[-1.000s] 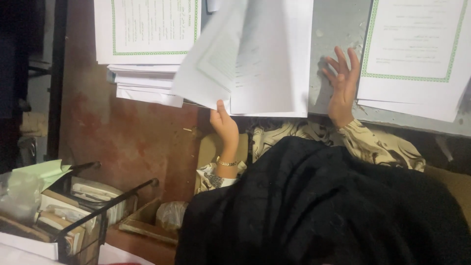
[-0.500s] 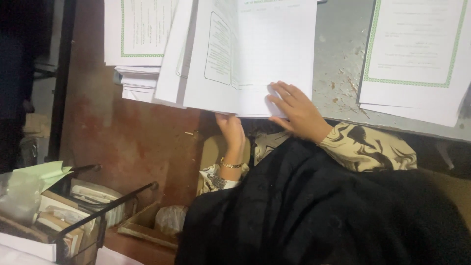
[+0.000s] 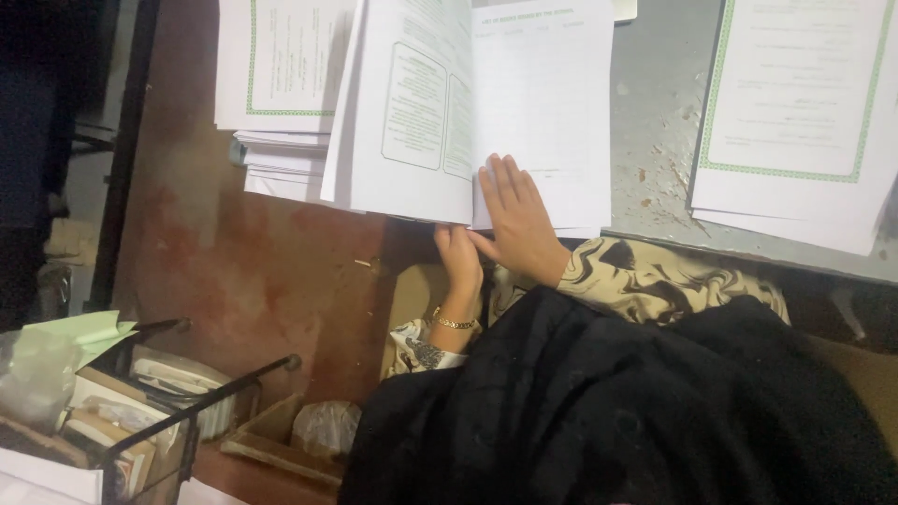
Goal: Assembling printed sheets from multiple stacks and stapling them together to create booklets.
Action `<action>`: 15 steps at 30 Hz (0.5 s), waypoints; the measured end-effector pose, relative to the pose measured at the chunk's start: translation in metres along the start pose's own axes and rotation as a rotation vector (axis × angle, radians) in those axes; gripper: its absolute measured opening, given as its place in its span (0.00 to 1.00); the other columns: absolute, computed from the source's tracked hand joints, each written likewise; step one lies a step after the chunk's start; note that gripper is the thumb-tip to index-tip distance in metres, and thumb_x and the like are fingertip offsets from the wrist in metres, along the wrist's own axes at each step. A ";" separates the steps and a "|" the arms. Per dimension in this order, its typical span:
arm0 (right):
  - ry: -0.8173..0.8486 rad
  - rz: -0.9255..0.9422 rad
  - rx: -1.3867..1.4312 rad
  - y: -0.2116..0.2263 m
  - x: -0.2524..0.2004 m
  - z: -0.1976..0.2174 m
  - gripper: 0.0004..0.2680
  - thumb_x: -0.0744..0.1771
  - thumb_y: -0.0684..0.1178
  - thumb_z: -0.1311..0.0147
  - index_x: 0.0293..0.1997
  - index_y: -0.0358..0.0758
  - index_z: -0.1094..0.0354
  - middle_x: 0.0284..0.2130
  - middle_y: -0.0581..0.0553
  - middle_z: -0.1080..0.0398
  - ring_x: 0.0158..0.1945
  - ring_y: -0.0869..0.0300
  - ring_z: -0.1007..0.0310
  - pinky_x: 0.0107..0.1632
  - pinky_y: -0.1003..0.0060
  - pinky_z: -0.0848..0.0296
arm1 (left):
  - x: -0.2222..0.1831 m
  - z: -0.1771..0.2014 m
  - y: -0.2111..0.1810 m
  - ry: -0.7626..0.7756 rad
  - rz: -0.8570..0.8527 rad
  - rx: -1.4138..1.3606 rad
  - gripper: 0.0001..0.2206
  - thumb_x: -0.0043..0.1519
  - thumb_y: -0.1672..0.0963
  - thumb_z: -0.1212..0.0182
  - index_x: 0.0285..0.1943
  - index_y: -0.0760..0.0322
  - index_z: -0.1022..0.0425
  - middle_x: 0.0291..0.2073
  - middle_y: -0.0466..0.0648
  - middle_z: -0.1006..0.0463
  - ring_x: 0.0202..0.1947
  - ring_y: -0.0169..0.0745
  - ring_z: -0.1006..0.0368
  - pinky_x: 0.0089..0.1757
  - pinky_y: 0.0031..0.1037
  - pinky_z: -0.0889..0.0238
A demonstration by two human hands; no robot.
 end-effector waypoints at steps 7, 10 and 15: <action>0.125 -0.068 0.136 0.003 -0.003 -0.003 0.27 0.68 0.56 0.48 0.71 0.23 0.49 0.68 0.18 0.50 0.73 0.28 0.54 0.70 0.34 0.52 | 0.007 -0.002 0.009 0.077 0.009 0.070 0.13 0.64 0.61 0.51 0.53 0.71 0.22 0.37 0.47 0.20 0.38 0.25 0.34 0.46 0.28 0.34; 0.193 -0.121 0.208 0.001 -0.006 -0.009 0.28 0.69 0.54 0.52 0.74 0.24 0.54 0.71 0.18 0.58 0.75 0.28 0.63 0.71 0.33 0.60 | 0.019 0.006 0.042 0.118 -0.003 0.110 0.12 0.67 0.60 0.50 0.51 0.70 0.21 0.37 0.47 0.20 0.40 0.24 0.34 0.47 0.30 0.34; 0.197 -0.143 0.238 0.002 -0.008 -0.015 0.25 0.69 0.49 0.58 0.75 0.25 0.57 0.73 0.19 0.62 0.76 0.29 0.69 0.71 0.31 0.67 | 0.020 0.007 0.057 0.142 -0.058 0.124 0.13 0.68 0.60 0.50 0.53 0.72 0.21 0.42 0.55 0.18 0.46 0.32 0.30 0.52 0.36 0.35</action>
Point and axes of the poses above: each hand's wrist, its own x-axis towards the middle knuckle, its own z-axis out of the back of the hand, y = z × x, the point moved 6 cm from there along x, towards the middle knuckle
